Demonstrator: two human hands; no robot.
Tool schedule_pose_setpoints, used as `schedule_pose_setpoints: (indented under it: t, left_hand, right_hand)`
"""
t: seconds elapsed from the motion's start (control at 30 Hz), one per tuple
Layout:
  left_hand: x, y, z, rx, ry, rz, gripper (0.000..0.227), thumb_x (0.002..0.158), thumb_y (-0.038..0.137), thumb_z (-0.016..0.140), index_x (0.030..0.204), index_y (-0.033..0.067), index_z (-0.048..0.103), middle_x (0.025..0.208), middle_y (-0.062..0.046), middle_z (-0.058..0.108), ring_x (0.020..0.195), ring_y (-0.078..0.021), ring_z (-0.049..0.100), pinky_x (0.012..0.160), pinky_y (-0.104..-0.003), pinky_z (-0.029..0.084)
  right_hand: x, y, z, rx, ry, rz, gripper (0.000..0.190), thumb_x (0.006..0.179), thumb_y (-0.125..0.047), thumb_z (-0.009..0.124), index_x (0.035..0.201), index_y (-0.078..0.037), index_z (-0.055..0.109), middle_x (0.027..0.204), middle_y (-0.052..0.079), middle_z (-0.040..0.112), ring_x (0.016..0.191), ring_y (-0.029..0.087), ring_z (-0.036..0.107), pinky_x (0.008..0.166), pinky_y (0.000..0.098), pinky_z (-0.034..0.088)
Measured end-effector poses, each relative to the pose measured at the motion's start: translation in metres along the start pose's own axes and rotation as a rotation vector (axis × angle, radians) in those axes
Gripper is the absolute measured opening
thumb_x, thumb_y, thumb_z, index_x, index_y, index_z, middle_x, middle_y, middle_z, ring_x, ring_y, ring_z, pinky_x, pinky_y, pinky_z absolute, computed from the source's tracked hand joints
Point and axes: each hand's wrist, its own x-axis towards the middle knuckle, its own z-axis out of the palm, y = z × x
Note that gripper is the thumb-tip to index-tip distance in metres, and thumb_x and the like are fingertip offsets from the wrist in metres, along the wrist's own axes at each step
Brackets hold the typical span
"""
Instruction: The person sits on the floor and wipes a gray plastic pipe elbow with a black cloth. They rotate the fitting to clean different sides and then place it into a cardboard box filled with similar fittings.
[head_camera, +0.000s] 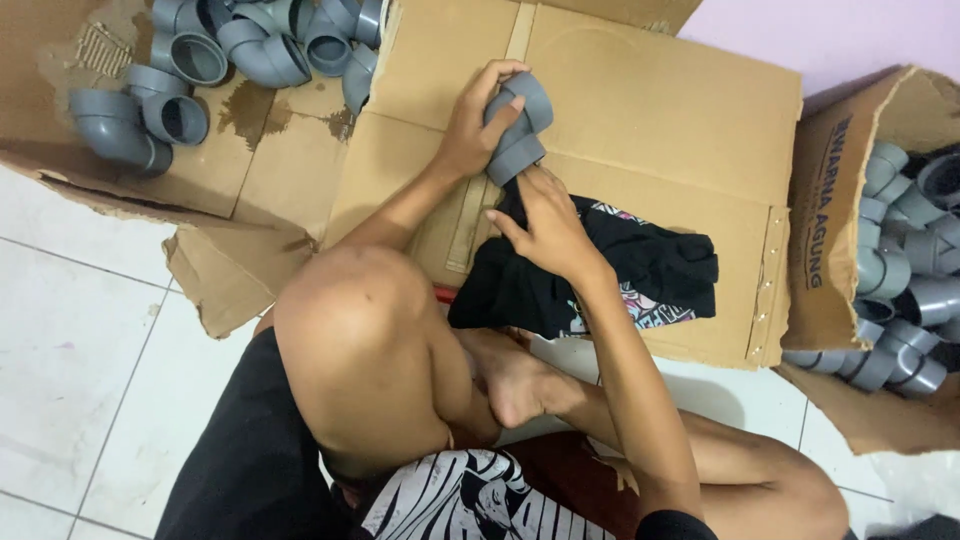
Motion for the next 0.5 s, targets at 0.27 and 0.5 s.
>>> schedule_pose_setpoints:
  t: [0.27,0.5]
  left_hand:
    - [-0.009,-0.009,0.005,0.239,0.162,-0.125,0.046,0.1,0.046,0.071,0.131,0.0177,0.053,0.126,-0.004,0.067,0.116,-0.0292,0.067,0.101,-0.044,0.05]
    - [-0.014,0.0,0.004,0.454,0.189,-0.036,0.061,0.1,0.068,0.073,0.085,0.0163,0.044,0.069,-0.001,0.047,0.063,-0.027,0.057,0.067,-0.043,0.043]
  right_hand:
    - [-0.038,0.004,0.007,0.377,0.451,0.178,0.032,0.113,-0.024,0.068,0.133,0.0,0.072,0.133,0.016,0.078,0.126,0.028,0.073,0.116,0.0408,0.053]
    - [-0.008,0.004,0.01,-0.28,0.184,0.193,0.058,0.12,-0.035,0.049,0.167,0.0,0.045,0.178,0.024,0.037,0.168,0.041,0.028,0.13,0.0707,0.019]
